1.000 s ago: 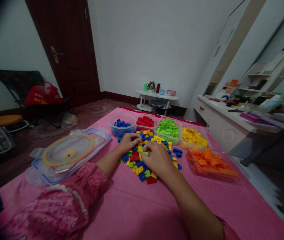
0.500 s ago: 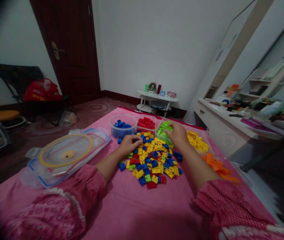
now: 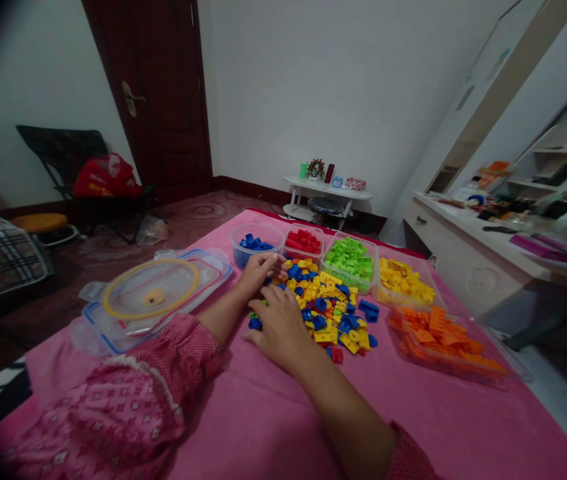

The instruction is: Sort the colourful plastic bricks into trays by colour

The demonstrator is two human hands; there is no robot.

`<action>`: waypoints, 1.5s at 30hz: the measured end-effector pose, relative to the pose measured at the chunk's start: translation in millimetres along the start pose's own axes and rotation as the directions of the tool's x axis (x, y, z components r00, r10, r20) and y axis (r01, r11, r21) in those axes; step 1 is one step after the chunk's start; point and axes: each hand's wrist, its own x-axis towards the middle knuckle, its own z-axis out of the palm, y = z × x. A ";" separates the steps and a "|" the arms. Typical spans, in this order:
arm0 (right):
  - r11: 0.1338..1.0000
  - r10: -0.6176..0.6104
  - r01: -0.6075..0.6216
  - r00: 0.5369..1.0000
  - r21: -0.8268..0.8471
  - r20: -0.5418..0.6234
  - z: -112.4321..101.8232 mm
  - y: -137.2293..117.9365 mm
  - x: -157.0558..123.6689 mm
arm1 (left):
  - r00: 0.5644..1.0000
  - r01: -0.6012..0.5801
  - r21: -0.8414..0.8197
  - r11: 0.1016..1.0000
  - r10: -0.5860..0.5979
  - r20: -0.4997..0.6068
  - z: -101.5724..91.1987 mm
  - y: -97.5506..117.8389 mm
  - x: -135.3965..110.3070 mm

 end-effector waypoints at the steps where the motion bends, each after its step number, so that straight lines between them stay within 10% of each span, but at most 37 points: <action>1: 1.000 0.003 -0.003 1.000 -0.026 0.009 1.5 1.4 -1.0 | 1.000 0.006 -0.012 1.000 -0.006 0.006 0.0 1.0 0.1; 10: 0.986 -0.113 0.123 0.990 -0.111 0.090 -12.9 10.2 -4.0 | 0.995 -0.016 0.112 0.994 0.005 0.101 6.6 0.9 -4.4; 22: 0.948 0.318 -0.318 0.944 0.012 -0.086 -54.0 91.4 -21.4 | 0.974 -0.158 0.353 0.922 0.085 0.212 13.6 -2.5 -8.2; 28: 0.973 0.223 -0.213 0.966 0.083 -0.128 -51.7 64.8 -16.8 | 0.970 -0.161 0.342 0.926 0.085 0.228 13.0 2.6 -9.0; 36: 0.968 0.146 -0.115 0.981 -0.221 0.129 -24.7 28.5 -11.6 | 0.969 -0.194 0.396 0.897 0.112 0.221 14.9 7.1 -9.1; 45: 0.945 0.162 -0.110 0.976 -0.308 0.149 -25.7 26.2 -11.7 | 0.934 -0.337 0.650 0.681 0.154 0.323 15.6 13.4 -8.4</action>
